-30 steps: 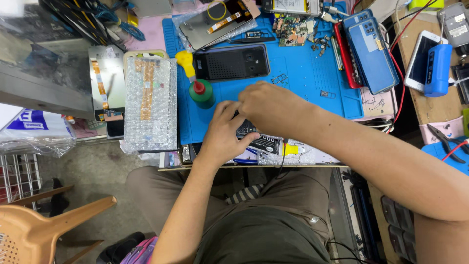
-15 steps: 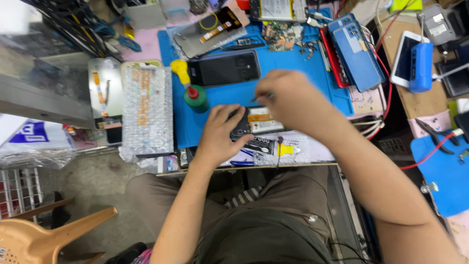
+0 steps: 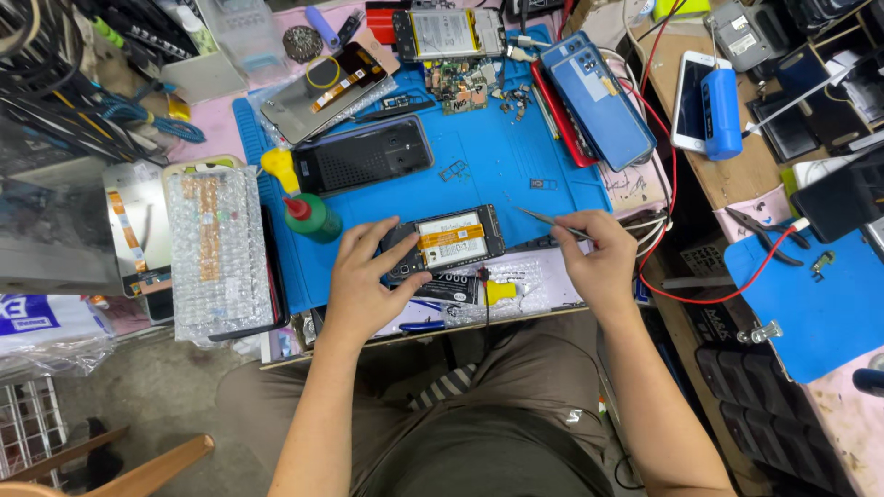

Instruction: The person handles a mobile phone chassis and components, aligning an internal plate and using a small tool to press or connect internal parts.

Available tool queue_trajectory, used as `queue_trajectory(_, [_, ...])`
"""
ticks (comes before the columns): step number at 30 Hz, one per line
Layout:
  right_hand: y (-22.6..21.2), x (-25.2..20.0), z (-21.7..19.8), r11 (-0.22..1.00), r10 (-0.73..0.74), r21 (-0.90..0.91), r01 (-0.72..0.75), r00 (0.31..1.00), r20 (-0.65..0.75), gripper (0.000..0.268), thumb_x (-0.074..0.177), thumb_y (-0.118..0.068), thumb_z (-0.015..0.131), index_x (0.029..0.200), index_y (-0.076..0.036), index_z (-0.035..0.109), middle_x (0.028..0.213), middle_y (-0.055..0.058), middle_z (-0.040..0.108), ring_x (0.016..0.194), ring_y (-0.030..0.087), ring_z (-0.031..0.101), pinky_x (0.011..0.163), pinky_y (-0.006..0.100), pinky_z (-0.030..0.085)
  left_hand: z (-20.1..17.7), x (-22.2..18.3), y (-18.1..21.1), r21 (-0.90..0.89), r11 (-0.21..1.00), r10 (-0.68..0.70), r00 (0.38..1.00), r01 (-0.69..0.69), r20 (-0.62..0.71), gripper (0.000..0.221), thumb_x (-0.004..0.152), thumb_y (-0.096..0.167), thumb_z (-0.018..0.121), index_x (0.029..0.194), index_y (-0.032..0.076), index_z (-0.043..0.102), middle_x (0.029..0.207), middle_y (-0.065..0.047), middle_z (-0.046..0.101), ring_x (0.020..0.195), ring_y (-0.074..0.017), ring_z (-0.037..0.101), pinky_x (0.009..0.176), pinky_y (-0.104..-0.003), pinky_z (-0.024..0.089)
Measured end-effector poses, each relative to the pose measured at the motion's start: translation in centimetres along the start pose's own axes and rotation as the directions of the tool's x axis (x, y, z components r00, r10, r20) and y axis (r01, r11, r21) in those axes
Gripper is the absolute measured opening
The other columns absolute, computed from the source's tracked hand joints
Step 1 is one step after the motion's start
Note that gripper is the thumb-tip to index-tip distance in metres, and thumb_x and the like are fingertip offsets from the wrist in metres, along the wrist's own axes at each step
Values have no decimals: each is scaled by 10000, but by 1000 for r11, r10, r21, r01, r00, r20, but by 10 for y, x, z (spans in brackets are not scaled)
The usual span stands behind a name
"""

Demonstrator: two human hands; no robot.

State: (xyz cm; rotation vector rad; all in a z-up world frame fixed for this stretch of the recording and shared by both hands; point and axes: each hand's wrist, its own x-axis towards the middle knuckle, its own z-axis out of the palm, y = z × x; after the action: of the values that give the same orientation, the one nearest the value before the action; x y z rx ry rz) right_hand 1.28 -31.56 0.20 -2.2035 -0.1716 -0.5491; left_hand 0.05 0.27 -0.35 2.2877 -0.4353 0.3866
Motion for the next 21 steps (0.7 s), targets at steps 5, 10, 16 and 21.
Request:
queue_trajectory(5, [2,31,10,999,-23,-46,24,1000,15,116,886,6,792,985,2,733,955,127,729,853,222,710,748,307,542,-1,-3,3,8,1000,-2,1000,2,6,549,693,287,907,1196,120,764,1348,-123,644,1239,-342,556,1049,-446,481])
queue_trajectory(10, [5,40,25,998,28,-54,-25,998,53,100,878,-15,796,968,0,756,914,128,736,802,221,708,653,315,505,0,-3,4,27,999,-22,1000,22,3,540,705,294,906,1194,121,759,1350,-126,639,1257,-350,550,1050,-453,474])
queue_trajectory(16, [-3,30,19,990,87,112,-90,996,32,128,917,-51,797,1023,-1,744,969,82,746,876,149,703,786,271,543,-3,-1,14,-65,998,-16,998,12,-63,448,811,199,829,1229,68,733,1396,-157,614,1275,-376,559,1078,-452,473])
queue_trajectory(21, [-25,16,9,945,218,211,-250,962,162,142,885,-74,807,1007,-20,760,949,34,732,859,88,656,732,234,505,5,7,39,-156,987,-57,993,41,-103,349,913,135,756,1251,62,708,1294,-104,682,1215,-314,616,1043,-422,511])
